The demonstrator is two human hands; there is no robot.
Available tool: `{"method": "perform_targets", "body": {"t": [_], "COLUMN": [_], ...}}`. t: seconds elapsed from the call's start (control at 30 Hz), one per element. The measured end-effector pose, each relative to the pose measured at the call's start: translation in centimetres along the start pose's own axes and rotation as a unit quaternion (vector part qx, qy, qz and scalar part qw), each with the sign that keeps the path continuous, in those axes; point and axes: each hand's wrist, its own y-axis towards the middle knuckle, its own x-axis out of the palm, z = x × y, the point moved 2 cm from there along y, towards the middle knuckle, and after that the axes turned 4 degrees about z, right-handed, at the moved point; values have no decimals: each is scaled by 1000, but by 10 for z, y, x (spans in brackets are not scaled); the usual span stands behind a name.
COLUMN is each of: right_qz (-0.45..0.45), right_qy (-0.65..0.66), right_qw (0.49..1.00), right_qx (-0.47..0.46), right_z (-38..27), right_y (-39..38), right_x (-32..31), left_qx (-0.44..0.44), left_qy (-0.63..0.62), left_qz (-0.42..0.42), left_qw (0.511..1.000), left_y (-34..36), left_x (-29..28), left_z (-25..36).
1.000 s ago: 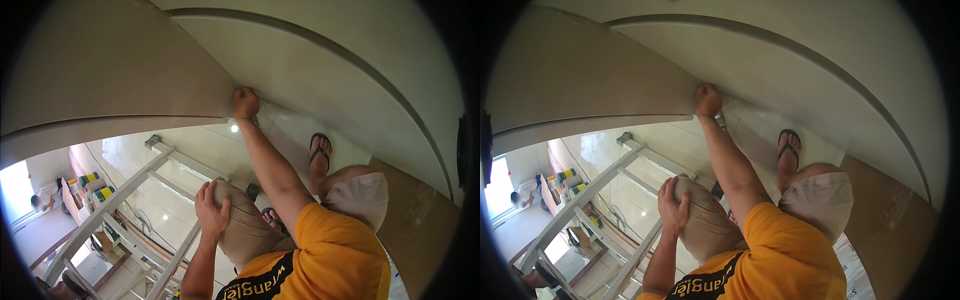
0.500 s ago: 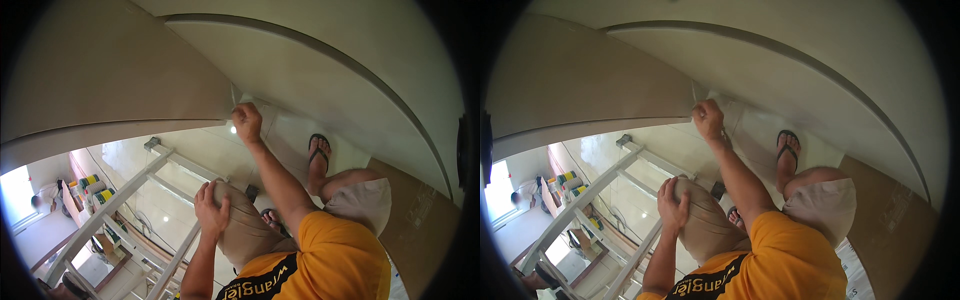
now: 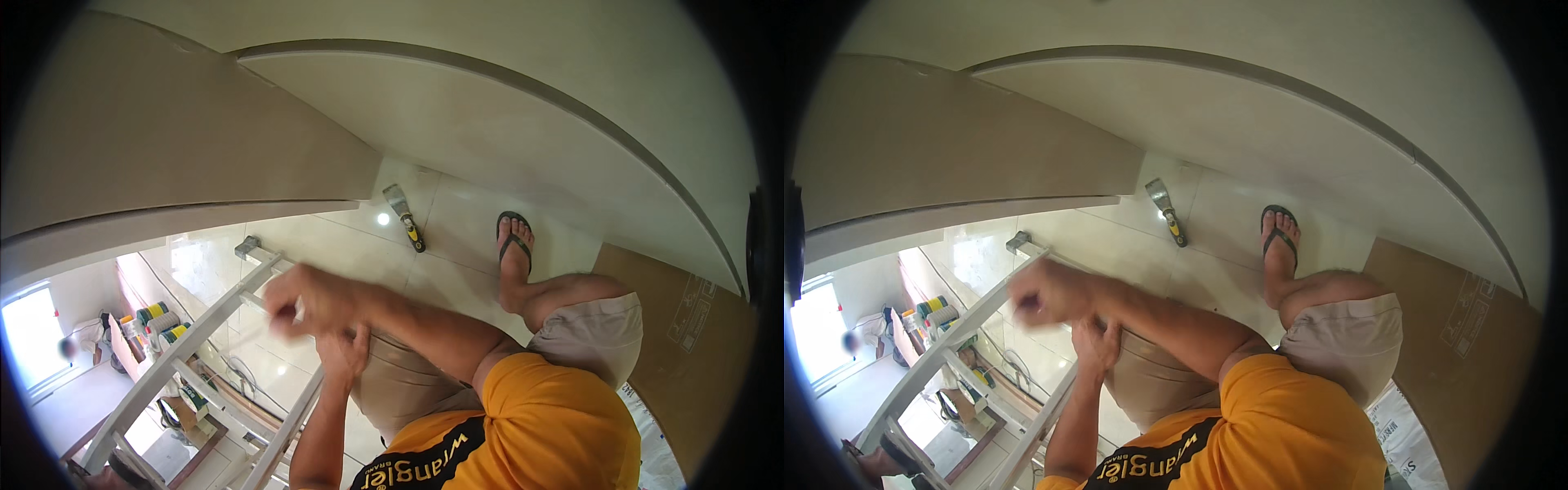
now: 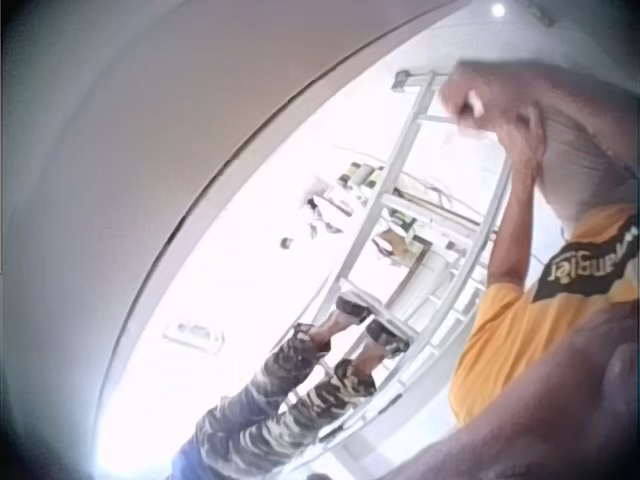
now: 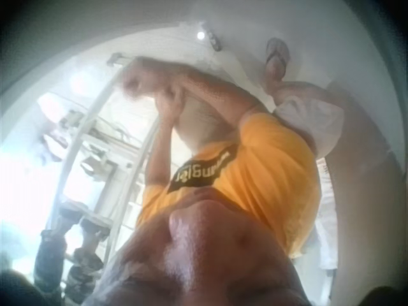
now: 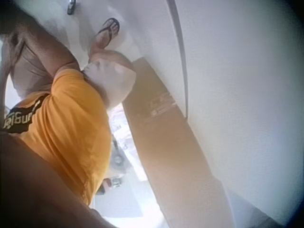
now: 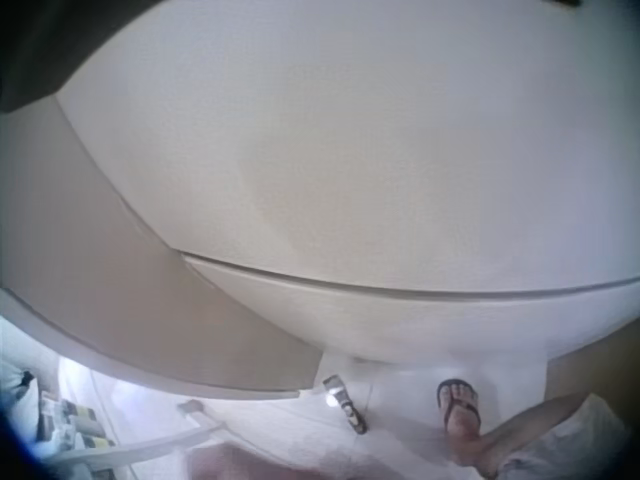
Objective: The person kneels and uses a utility knife to cut or trim the edge of a white cabinet door. They then use a screwdriver to adjust the hinge and align the door.
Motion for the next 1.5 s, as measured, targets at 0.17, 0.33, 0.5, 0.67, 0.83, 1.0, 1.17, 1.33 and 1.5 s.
{"method": "perform_targets", "body": {"t": [0.17,0.33,0.5,0.67,0.83,1.0,1.17,1.33,1.5], "right_qz": [297,358,261,427,471,471,447,435,455], "right_qy": [-305,-524,-628,-451,-386,-389,-429,-408,-421], "right_qw": [815,660,620,725,755,762,752,749,753], "right_qx": [393,403,391,297,243,215,224,288,223], "right_z": [152,196,214,221,227,236,245,257,263], "right_y": [-85,-137,-172,-171,-119,-94,-92,-90,-109], "right_x": [-137,-186,-151,-160,-152,-145,-156,-164,-155], "left_qx": [-44,-48,-55,-46,-33,-34,-37,-50,-54], "left_qy": [-6,-6,-24,-22,-30,-32,-39,-28,-27], "left_qz": [25,35,41,39,39,36,38,32,29], "left_qw": [999,998,997,998,998,998,998,998,998], "left_y": [0,-12,-15,-15,-16,-16,-15,-12,-11], "left_x": [-3,-8,-11,-12,-12,-13,-12,-11,-11], "left_z": [7,14,9,6,5,6,7,8,9]}}
